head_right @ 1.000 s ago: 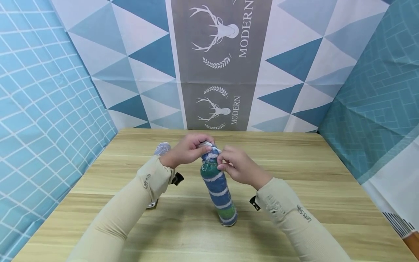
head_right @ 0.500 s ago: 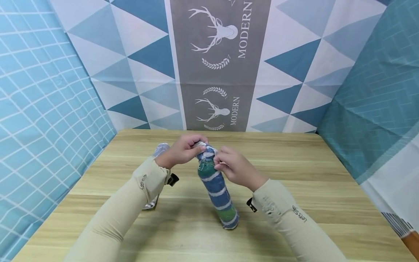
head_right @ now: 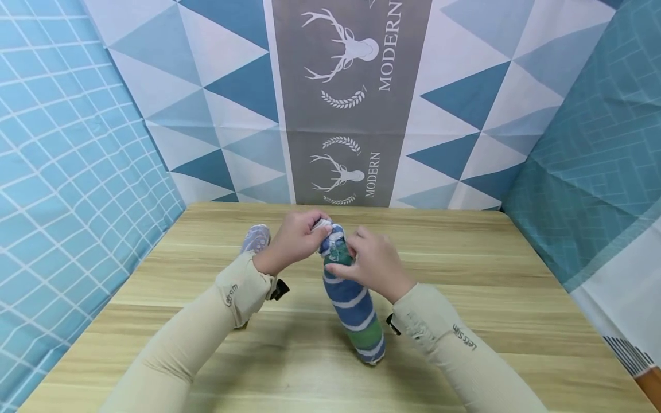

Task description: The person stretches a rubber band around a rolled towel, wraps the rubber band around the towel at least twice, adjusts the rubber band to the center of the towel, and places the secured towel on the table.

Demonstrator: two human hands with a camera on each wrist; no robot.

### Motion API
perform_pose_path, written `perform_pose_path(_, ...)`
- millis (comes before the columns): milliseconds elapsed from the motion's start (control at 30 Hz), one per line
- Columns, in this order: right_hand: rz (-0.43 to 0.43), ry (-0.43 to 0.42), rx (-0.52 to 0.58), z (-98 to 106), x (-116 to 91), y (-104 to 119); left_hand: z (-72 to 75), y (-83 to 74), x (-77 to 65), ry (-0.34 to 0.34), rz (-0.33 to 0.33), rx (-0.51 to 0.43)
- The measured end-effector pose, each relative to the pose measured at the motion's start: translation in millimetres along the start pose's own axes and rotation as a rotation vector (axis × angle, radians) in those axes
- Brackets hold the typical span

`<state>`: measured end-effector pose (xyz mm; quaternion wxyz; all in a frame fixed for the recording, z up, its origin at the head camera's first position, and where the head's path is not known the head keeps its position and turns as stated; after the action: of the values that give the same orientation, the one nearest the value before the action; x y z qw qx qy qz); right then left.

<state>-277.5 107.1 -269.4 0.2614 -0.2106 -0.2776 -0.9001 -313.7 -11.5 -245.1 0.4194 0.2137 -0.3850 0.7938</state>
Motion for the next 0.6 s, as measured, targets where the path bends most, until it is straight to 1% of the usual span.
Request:
perform_pose_path(33, -0.044, 0.005, -0.01, -0.1, 1.3, -0.5, -0.5, -0.4, 0.1, 0.004, 0.04, 0.0)
perform_pose_path(67, -0.061, 0.007, 0.0, 0.1, 2.3, 0.4, -0.4, 0.0, -0.3, 0.004, 0.084, -0.004)
perform_pose_path(133, -0.033, -0.002, 0.016, 1.0, 2.6, 5.4, 1.1, 2.2, -1.1, -0.004, 0.172, -0.026)
perform_pose_path(200, 0.027, -0.013, 0.011, 0.9, 1.5, 11.0, 1.7, 4.1, -1.7, -0.002, 0.236, -0.046)
perform_pose_path(267, 0.07, -0.008, 0.006, -0.1, 0.5, 14.9, 1.8, 3.5, -1.2, 0.013, 0.262, -0.06)
perform_pose_path(300, 0.063, -0.003, 0.009, -0.7, 0.2, 14.3, 1.5, 2.8, -0.5, 0.024, 0.259, -0.064)
perform_pose_path(333, 0.038, 0.005, 0.029, -0.8, 0.6, 12.3, 1.0, 1.8, 0.3, 0.034, 0.248, -0.076)
perform_pose_path(367, 0.008, 0.012, 0.058, -0.7, 1.0, 9.8, 0.7, 0.7, 1.1, 0.042, 0.222, -0.084)
perform_pose_path(433, -0.064, 0.033, 0.143, -0.5, 1.4, 3.1, 2.0, -3.6, 2.6, 0.048, 0.122, -0.089)
perform_pose_path(467, -0.098, 0.041, 0.19, -0.1, 1.5, -0.4, 3.8, -6.5, 3.1, 0.04, 0.05, -0.086)
perform_pose_path(533, -0.155, 0.055, 0.287, 1.5, 1.8, -7.1, 8.8, -14.9, 3.6, 0.018, -0.135, -0.05)
perform_pose_path(600, -0.201, 0.063, 0.357, 2.9, 1.7, -13.8, 13.1, -25.2, 3.2, 0.001, -0.324, 0.032)
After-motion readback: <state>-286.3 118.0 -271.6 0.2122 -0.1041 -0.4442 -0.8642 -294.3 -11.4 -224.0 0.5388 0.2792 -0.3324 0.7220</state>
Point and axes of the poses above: each hand's wrist, its own x-axis towards the middle knuckle, its own z-axis out of the back of the hand, y = z × x, the point moved 8 cm from there along x, towards the middle knuckle, and after that the axes turned 12 degrees about -z, right-handed, at the moved point
